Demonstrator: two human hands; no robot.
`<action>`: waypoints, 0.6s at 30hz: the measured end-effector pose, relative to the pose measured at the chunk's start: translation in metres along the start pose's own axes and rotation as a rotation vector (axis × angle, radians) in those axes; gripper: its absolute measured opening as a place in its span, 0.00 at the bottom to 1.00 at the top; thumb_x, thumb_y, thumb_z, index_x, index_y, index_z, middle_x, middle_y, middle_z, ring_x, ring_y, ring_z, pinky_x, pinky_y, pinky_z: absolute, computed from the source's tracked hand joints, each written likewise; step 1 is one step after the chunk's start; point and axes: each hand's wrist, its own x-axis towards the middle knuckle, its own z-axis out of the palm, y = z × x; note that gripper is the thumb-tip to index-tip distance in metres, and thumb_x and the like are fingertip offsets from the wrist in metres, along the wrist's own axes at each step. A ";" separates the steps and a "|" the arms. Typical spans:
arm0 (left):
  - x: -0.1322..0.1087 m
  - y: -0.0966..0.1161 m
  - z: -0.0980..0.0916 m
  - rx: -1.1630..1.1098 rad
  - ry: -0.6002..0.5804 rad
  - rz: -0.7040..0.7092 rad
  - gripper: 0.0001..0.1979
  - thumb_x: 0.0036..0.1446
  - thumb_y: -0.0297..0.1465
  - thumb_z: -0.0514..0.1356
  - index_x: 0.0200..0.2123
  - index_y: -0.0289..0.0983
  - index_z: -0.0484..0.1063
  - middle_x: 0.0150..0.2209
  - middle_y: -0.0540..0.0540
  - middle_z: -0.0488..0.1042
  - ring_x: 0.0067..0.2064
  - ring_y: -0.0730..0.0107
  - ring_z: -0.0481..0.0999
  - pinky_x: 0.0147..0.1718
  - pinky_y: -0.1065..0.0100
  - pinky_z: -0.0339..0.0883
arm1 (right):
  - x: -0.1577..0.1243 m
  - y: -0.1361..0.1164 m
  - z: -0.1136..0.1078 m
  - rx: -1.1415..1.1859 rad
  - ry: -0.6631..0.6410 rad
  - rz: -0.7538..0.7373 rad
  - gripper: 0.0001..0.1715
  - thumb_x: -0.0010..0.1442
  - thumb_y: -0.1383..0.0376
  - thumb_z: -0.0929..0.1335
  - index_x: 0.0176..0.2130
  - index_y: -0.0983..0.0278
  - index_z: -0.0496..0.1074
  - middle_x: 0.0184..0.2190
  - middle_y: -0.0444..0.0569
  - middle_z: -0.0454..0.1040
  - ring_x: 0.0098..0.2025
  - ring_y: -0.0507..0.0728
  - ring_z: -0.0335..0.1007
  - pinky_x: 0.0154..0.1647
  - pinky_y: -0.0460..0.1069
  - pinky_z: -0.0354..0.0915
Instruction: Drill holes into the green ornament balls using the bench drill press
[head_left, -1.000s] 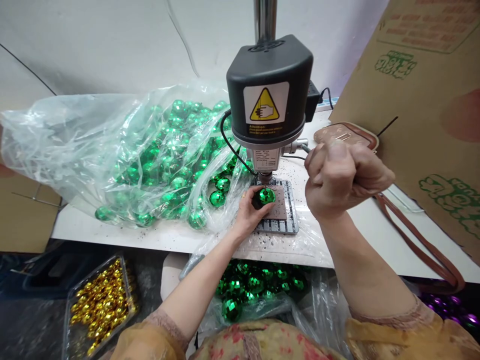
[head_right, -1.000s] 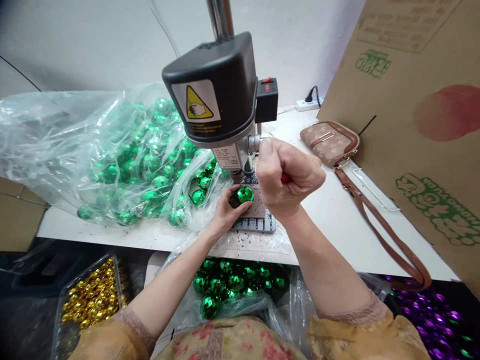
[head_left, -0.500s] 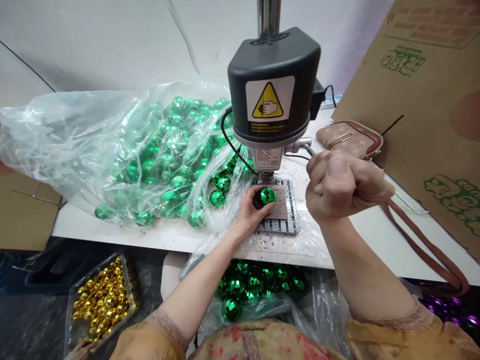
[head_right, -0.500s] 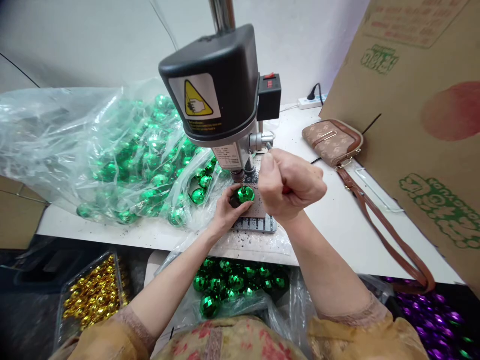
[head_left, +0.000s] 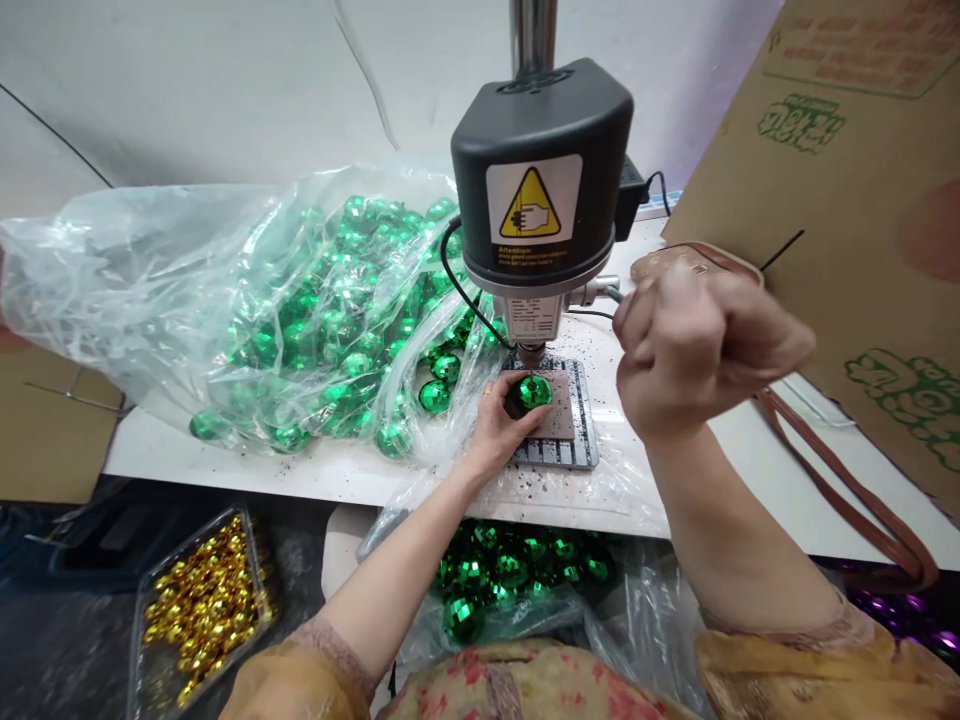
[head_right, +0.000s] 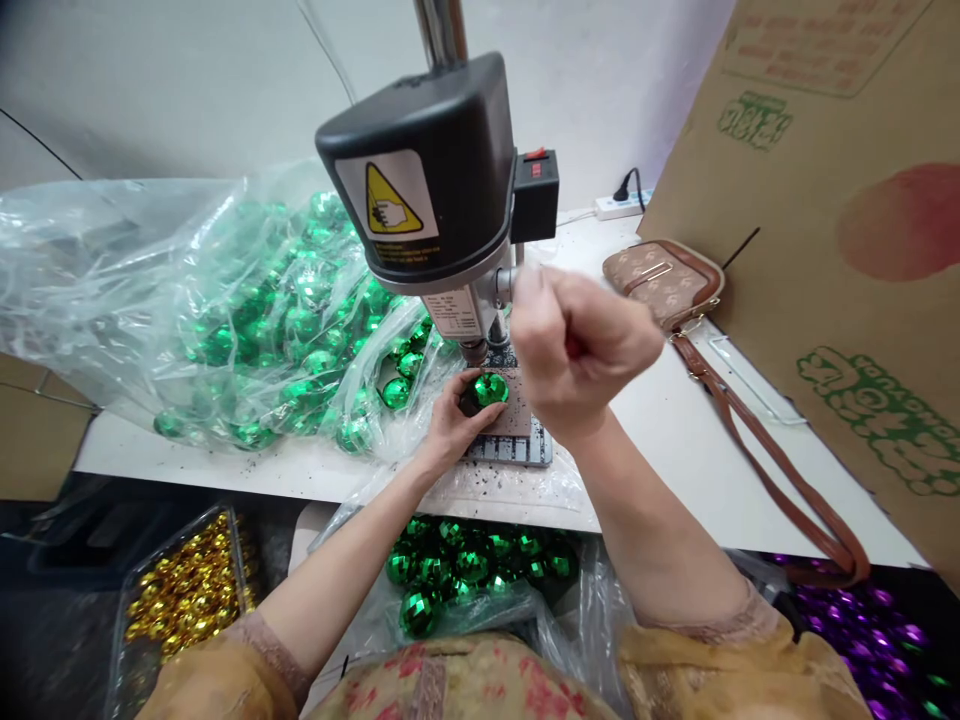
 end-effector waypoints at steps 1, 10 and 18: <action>0.000 0.001 0.000 -0.005 0.003 -0.006 0.25 0.52 0.34 0.73 0.52 0.39 0.72 0.49 0.42 0.78 0.51 0.57 0.77 0.51 0.56 0.71 | 0.008 -0.003 0.005 0.086 0.088 -0.015 0.30 0.63 0.68 0.68 0.18 0.63 0.47 0.13 0.37 0.48 0.15 0.45 0.49 0.18 0.48 0.44; -0.073 0.035 -0.017 0.176 -0.053 0.463 0.22 0.58 0.42 0.68 0.50 0.38 0.70 0.43 0.42 0.78 0.44 0.60 0.79 0.42 0.62 0.74 | 0.032 -0.005 0.017 0.151 0.077 0.030 0.27 0.63 0.71 0.67 0.20 0.61 0.50 0.14 0.35 0.51 0.16 0.42 0.47 0.21 0.46 0.45; -0.127 0.030 -0.031 0.329 -0.334 0.814 0.29 0.61 0.49 0.64 0.57 0.34 0.68 0.48 0.33 0.79 0.44 0.58 0.80 0.41 0.61 0.75 | 0.031 0.000 0.016 0.181 0.079 0.009 0.30 0.63 0.61 0.70 0.19 0.62 0.51 0.13 0.34 0.50 0.15 0.42 0.47 0.18 0.46 0.44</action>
